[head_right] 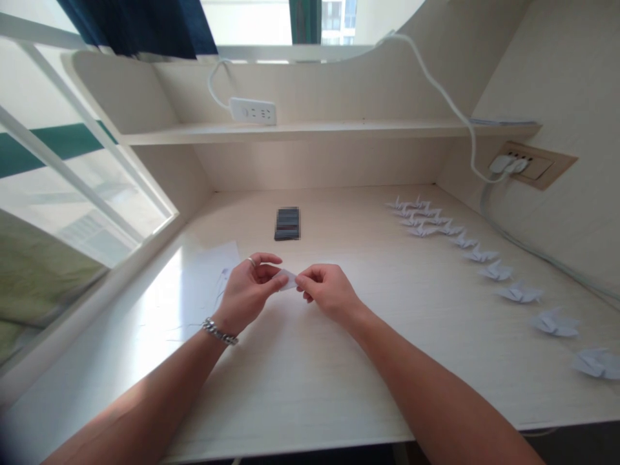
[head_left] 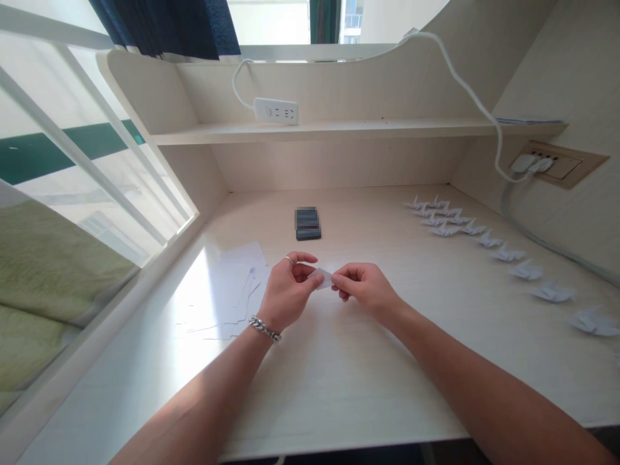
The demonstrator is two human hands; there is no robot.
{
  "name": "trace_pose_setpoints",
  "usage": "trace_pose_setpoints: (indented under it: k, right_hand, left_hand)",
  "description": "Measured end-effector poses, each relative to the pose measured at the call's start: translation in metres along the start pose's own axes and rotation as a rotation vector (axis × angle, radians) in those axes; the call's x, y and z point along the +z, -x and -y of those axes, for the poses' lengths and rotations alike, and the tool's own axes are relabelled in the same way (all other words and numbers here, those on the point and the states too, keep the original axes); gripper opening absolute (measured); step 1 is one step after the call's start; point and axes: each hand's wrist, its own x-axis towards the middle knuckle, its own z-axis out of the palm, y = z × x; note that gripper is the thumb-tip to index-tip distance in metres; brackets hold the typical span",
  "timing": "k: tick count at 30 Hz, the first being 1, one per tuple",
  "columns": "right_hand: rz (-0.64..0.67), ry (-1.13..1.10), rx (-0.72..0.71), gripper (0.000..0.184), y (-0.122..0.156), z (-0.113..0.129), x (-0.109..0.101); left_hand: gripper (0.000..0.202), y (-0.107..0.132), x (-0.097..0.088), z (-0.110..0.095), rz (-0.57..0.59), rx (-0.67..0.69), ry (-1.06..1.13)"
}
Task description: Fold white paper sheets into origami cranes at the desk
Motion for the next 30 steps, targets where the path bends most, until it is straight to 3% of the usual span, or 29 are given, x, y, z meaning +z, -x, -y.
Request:
trace_pose_setpoints:
  k: [6, 12, 17, 20, 24, 30]
  right_hand:
    - [0.059, -0.167, 0.139, 0.034, 0.0011, 0.0028, -0.0028]
    - [0.027, -0.053, 0.042, 0.03, 0.001, 0.0031, -0.0039]
    - [0.035, -0.28, 0.173, 0.038, 0.0013, 0.0057, -0.0075]
    - [0.065, -0.28, 0.212, 0.042, 0.0012, 0.0055, -0.0066]
    - [0.072, -0.178, 0.177, 0.037, 0.0008, 0.0014, -0.0027]
    - [0.014, 0.035, 0.009, 0.032, 0.0016, -0.0013, -0.0016]
  left_hand:
    - [0.031, -0.0004, 0.0001, -0.0018, -0.032, 0.017, 0.028]
    - [0.032, -0.0006, -0.0007, -0.0015, -0.045, 0.015, 0.037]
    - [0.031, -0.0003, -0.0007, -0.0019, -0.053, 0.025, 0.036]
    - [0.029, -0.0003, -0.0005, -0.0012, -0.05, 0.033, 0.024]
    - [0.03, -0.0007, 0.0, 0.0009, -0.032, 0.025, 0.038]
    - [0.03, -0.0017, -0.0005, 0.0015, -0.03, 0.004, 0.07]
